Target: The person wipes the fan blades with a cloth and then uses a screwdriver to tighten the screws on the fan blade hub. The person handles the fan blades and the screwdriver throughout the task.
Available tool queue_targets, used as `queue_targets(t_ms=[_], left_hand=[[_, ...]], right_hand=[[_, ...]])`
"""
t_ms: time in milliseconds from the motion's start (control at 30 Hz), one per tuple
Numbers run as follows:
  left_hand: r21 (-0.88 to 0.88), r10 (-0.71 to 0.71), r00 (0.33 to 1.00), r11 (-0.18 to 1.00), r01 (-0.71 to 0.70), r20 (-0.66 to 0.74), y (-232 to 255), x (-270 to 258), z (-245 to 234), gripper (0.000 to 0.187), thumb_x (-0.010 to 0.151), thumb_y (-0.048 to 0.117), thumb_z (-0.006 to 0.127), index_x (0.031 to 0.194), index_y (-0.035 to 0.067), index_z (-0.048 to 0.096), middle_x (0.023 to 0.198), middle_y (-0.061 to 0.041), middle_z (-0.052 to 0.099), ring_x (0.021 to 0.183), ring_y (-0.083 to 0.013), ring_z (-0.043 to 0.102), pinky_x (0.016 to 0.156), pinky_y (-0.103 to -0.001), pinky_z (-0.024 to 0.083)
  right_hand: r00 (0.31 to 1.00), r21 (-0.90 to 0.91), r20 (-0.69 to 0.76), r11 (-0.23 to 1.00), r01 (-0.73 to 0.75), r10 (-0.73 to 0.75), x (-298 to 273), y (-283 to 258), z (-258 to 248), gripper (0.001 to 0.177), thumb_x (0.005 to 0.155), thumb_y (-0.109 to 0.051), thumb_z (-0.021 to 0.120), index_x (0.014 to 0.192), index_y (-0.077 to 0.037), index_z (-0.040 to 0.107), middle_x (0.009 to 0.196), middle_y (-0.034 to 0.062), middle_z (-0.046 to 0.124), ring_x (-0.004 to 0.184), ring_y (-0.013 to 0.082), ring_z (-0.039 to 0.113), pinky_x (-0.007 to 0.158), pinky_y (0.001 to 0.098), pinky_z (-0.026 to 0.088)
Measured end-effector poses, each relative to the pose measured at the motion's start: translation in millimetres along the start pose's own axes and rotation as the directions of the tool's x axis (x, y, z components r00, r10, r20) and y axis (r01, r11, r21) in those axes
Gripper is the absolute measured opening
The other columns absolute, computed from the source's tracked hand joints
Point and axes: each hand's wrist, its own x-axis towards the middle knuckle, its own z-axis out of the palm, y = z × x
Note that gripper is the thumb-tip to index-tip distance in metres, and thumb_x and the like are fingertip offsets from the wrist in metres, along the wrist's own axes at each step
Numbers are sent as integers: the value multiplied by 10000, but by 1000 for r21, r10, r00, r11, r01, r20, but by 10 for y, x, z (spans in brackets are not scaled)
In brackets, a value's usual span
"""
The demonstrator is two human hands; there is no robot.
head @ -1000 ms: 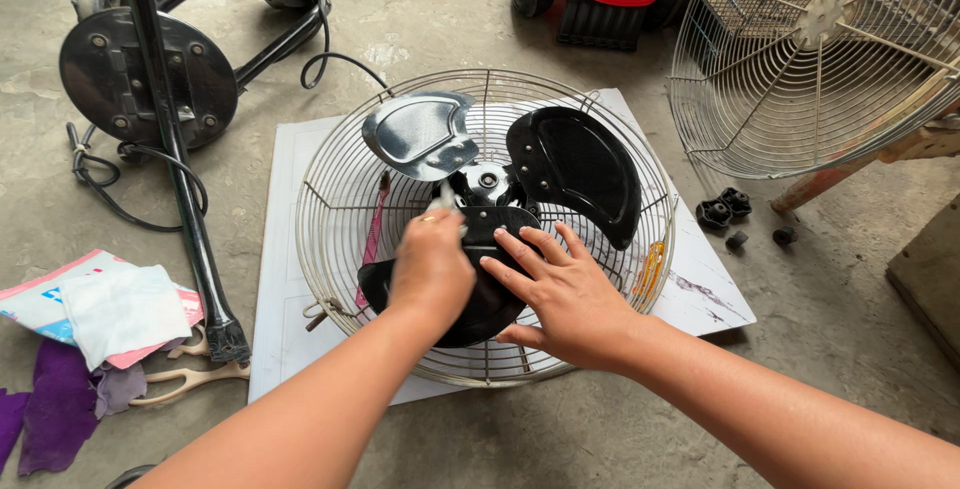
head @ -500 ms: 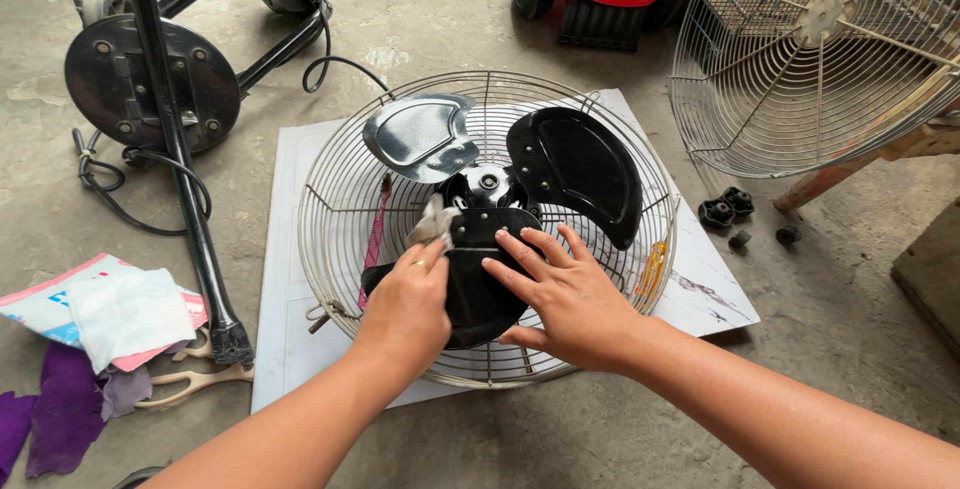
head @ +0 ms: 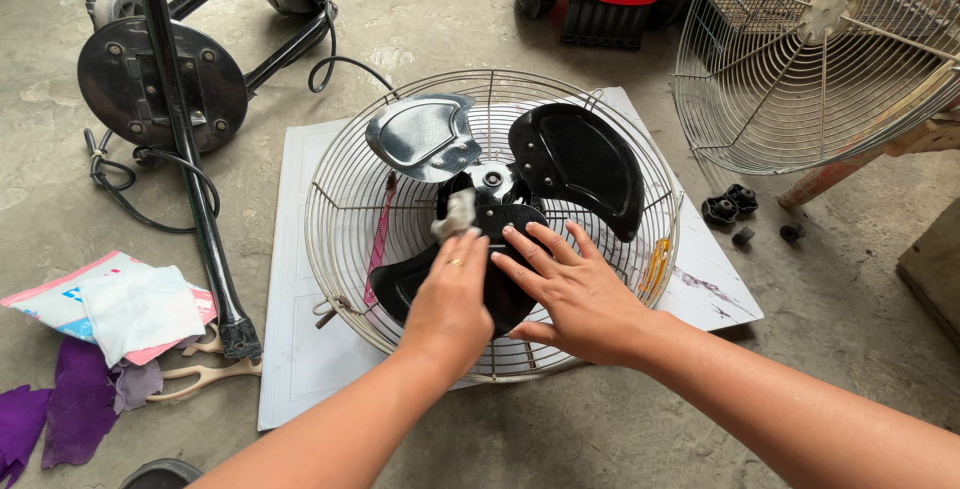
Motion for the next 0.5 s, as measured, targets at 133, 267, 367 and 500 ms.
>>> queue_targets(t_ms=[133, 267, 367, 500], left_hand=[[-25, 89, 995, 996, -88, 41, 150, 186, 81, 645, 764, -64, 560, 1402, -112, 470, 1458, -291, 496, 1384, -434, 435, 1130, -437, 382], [-8, 183, 981, 983, -182, 64, 47, 85, -64, 625, 742, -72, 576, 1359, -123, 497, 1421, -277, 537, 1364, -421, 474, 1124, -435, 401], [62, 234, 970, 969, -238, 72, -120, -161, -254, 602, 709, -94, 567, 1311, -114, 543, 1394, -263, 574, 1349, -402, 504, 1101, -435, 425], [118, 161, 983, 978, -171, 92, -363, -325, -509, 532, 721, -109, 556, 1251, -96, 596, 1333, -241, 629, 1286, -386, 545, 1033, -432, 469]], right_hand=[[998, -2, 54, 1000, -29, 29, 0, 13, -11, 978, 871, -641, 611, 1514, 31, 306, 1598, 203, 250, 1498, 357, 153, 1171, 593, 94], [998, 2, 57, 1000, -26, 26, -18, 28, -41, 1002, 849, -639, 628, 1504, 44, 300, 1614, 194, 233, 1505, 338, 151, 1183, 570, 102], [997, 0, 64, 999, -32, 32, -18, 18, -61, 996, 838, -630, 640, 1504, 30, 303, 1628, 181, 217, 1511, 323, 148, 1183, 567, 104], [998, 12, 52, 999, -38, 37, -9, -11, -83, 984, 836, -612, 655, 1506, 16, 302, 1685, 167, 205, 1554, 346, 136, 1169, 574, 100]])
